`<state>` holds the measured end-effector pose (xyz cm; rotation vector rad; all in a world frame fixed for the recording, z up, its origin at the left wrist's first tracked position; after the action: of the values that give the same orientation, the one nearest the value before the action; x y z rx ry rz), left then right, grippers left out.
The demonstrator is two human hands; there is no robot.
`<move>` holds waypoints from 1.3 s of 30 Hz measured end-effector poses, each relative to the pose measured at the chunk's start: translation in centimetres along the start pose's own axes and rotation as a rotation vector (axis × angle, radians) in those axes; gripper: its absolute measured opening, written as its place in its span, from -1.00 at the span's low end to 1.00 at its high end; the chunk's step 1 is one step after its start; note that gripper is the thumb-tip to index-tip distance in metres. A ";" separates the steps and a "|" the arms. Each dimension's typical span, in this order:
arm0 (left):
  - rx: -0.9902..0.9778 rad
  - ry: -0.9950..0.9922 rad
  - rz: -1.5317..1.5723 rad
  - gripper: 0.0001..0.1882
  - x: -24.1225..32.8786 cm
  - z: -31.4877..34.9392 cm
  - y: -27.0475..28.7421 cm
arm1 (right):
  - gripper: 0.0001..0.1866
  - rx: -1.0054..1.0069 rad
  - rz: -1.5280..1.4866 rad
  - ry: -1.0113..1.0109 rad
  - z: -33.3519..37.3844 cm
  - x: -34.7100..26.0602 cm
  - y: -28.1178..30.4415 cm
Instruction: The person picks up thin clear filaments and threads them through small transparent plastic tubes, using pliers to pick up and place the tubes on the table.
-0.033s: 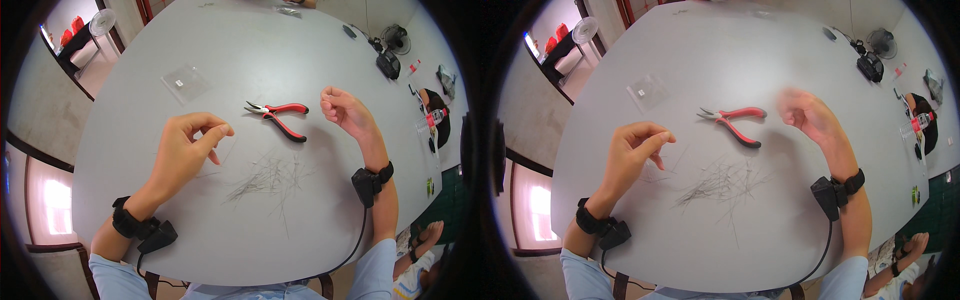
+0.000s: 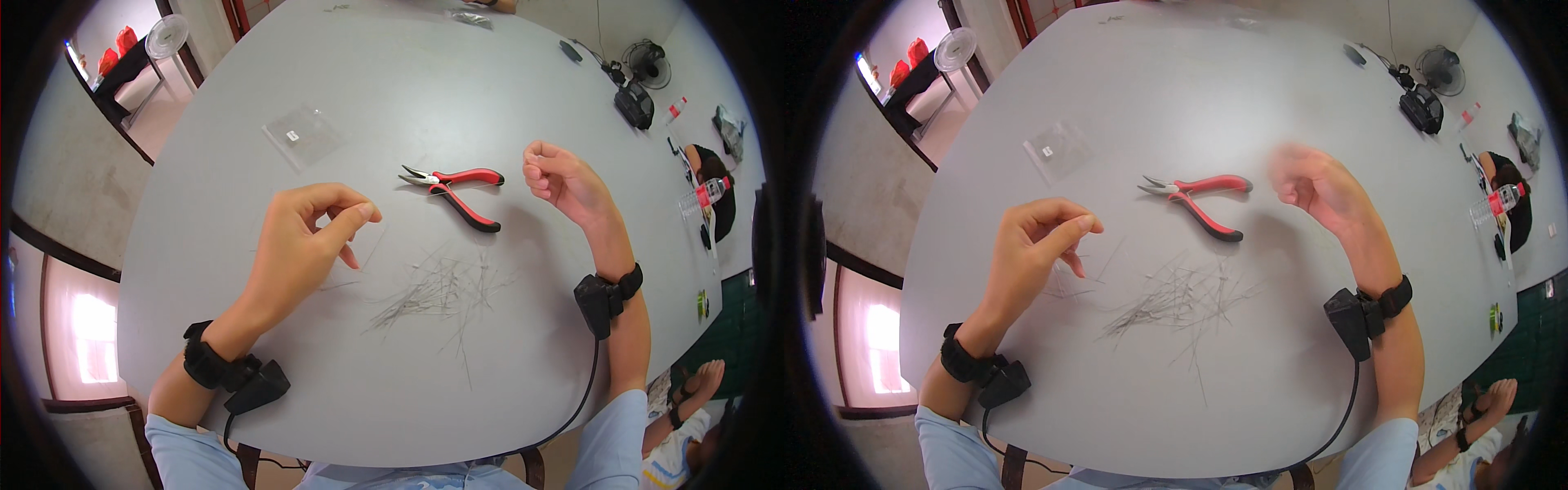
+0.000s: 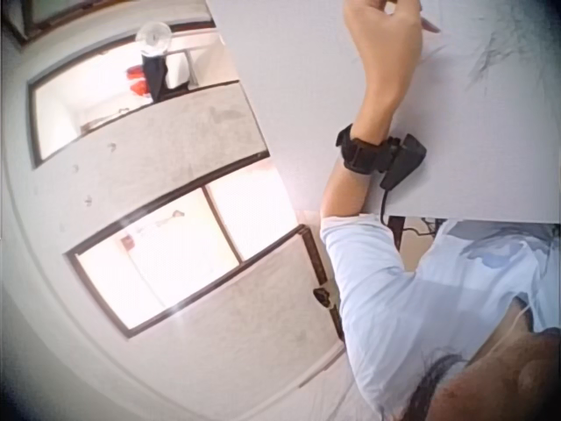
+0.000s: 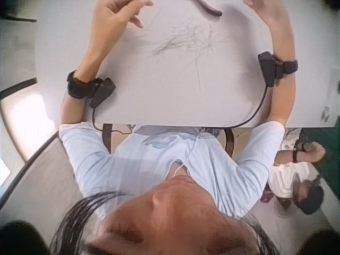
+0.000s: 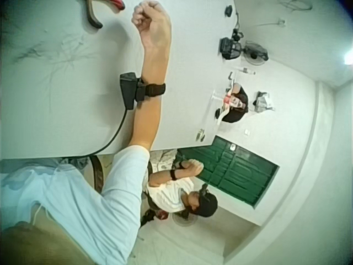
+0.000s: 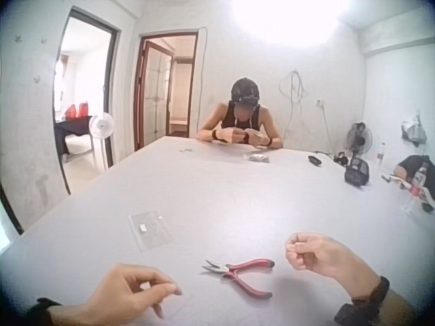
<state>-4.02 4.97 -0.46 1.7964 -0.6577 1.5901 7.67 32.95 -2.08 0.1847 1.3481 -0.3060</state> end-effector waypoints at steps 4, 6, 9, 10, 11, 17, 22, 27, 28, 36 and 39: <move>-0.001 0.005 0.009 -0.80 -0.2 -0.1 0.0 | -0.91 0.011 0.015 -0.012 0.0 0.1 0.1; 0.003 0.014 -0.003 -0.80 -0.3 -0.1 0.0 | -0.92 0.014 0.021 -0.021 0.0 0.3 0.2; -0.002 0.001 -0.049 -0.80 -0.1 -0.1 -0.1 | -0.94 0.025 0.043 -0.037 0.0 0.4 0.1; 0.003 -0.009 -0.034 -0.79 -0.1 -0.1 -0.2 | -0.94 0.033 0.059 -0.043 0.1 0.4 0.1; 0.008 -0.020 -0.019 -0.79 -0.1 -0.1 -0.2 | -0.94 0.034 0.059 -0.043 0.1 0.5 0.1; 0.007 -0.030 -0.043 -0.79 -0.5 0.1 -0.4 | -0.96 0.009 0.112 -0.096 -0.1 1.1 -0.1; 0.052 -0.152 -0.042 -0.85 0.1 0.4 -1.3 | -0.94 0.058 0.222 -0.123 0.2 1.0 1.2; 0.026 -0.199 -0.138 -0.92 0.4 1.0 -2.1 | -0.85 0.599 0.721 0.184 2.5 -2.3 -1.9; -0.004 -0.239 -0.168 -0.92 0.6 1.3 -2.4 | -0.80 0.711 0.956 0.456 3.4 -3.5 -3.7; -0.112 -0.396 -0.251 -0.93 1.8 2.6 -3.6 | -0.88 -0.014 0.593 0.299 7.3 -2.3 -13.6; -0.143 -0.404 -0.310 -0.94 1.8 2.6 -3.8 | -0.93 -0.079 0.479 0.244 6.8 -1.4 -13.2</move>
<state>0.75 5.64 0.69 2.0145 -0.6159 0.9630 9.46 18.51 1.34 0.4807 1.5047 0.1788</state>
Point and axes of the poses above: each hand's wrist, its own z-axis away from the middle knuckle, its own y-axis out of the back of the hand, x = y × z, the point moved 4 cm from there along -z, towards the middle knuckle, and after that the axes turned 4 degrees about z, right-handed, at the moved point
